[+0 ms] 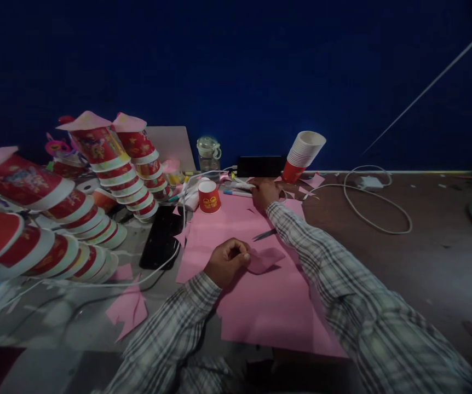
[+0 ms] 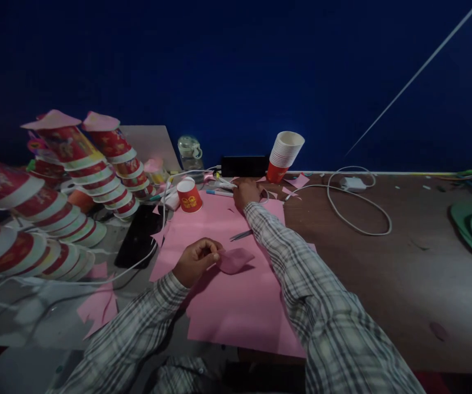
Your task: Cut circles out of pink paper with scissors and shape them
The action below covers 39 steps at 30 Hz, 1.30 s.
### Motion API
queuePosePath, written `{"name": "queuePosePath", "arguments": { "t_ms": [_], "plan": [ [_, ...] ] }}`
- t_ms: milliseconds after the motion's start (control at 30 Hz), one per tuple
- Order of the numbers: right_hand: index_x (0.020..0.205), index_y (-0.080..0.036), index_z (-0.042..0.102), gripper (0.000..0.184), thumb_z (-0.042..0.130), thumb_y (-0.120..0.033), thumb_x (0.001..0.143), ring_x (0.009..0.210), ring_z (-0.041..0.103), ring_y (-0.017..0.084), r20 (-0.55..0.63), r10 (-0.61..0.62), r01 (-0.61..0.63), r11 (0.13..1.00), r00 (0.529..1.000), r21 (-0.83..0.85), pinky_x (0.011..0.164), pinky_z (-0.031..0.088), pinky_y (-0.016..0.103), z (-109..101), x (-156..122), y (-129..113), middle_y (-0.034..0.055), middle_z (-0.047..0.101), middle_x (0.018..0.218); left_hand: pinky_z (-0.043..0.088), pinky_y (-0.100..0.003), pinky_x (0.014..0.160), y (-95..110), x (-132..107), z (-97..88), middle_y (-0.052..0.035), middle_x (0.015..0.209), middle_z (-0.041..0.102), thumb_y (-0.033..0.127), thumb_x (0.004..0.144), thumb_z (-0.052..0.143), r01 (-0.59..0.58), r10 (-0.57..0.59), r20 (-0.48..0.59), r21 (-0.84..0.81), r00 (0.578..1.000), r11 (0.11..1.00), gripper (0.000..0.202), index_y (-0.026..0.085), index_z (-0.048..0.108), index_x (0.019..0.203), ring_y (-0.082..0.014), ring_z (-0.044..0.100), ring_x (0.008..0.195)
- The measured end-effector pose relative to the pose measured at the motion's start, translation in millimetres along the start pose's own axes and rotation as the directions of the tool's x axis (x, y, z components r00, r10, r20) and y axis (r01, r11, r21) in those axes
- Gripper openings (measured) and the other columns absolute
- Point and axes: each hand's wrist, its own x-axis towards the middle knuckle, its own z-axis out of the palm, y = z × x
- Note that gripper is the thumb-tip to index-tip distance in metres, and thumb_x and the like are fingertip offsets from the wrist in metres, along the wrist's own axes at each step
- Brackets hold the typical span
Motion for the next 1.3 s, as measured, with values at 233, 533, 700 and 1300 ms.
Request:
{"name": "queuePosePath", "arguments": {
  "t_ms": [233,533,700,1300],
  "plan": [
    [0.108,-0.022,0.071,0.031,0.049,-0.028,0.087,0.113,0.052,0.030,0.002,-0.020,0.020,1.000,1.000,-0.004,0.096,0.029,0.044,8.7,5.6,-10.8,0.0113,0.067,0.117,0.041,-0.024,0.064,-0.7,0.1,0.6,-0.0027,0.075,0.059,0.041,0.060,0.082,0.006,-0.006,0.002,-0.025,1.000,1.000,0.038,0.014,0.055,0.066,-0.0105,0.051,0.067],
    [0.125,-0.017,0.061,0.044,0.045,-0.019,0.085,0.112,0.053,0.030,-0.127,-0.034,0.045,0.995,0.991,0.088,0.101,0.030,0.048,-6.2,1.3,-12.6,0.0144,0.066,0.118,0.042,-0.024,0.065,-2.0,1.0,-1.2,-0.0022,0.075,0.060,0.033,0.062,0.080,-0.032,0.031,-0.010,-0.042,0.999,0.999,0.031,0.014,0.056,0.067,-0.0106,0.052,0.067],
    [0.108,-0.011,0.067,0.033,0.051,-0.026,0.083,0.089,0.061,0.023,-0.111,-0.037,0.087,0.868,0.993,0.489,0.086,0.046,0.038,-44.5,-41.8,16.4,0.0139,0.069,0.099,0.041,-0.024,0.062,-5.2,1.9,-1.9,-0.0005,0.071,0.059,0.032,0.063,0.079,-0.047,0.043,-0.058,-0.079,0.997,0.996,0.028,0.015,0.057,0.068,-0.0096,0.051,0.063],
    [0.080,-0.018,0.065,0.022,0.061,-0.039,0.076,0.073,0.058,0.017,0.125,-0.071,-0.076,0.479,0.990,0.875,0.069,0.047,0.031,-76.0,-190.8,-3.2,0.0038,0.065,0.077,0.042,-0.023,0.059,-8.1,7.6,-0.1,0.0019,0.062,0.058,0.030,0.068,0.069,-0.186,0.223,-0.138,0.237,0.965,0.953,0.018,0.016,0.058,0.069,-0.0104,0.051,0.059]
  ]
}}
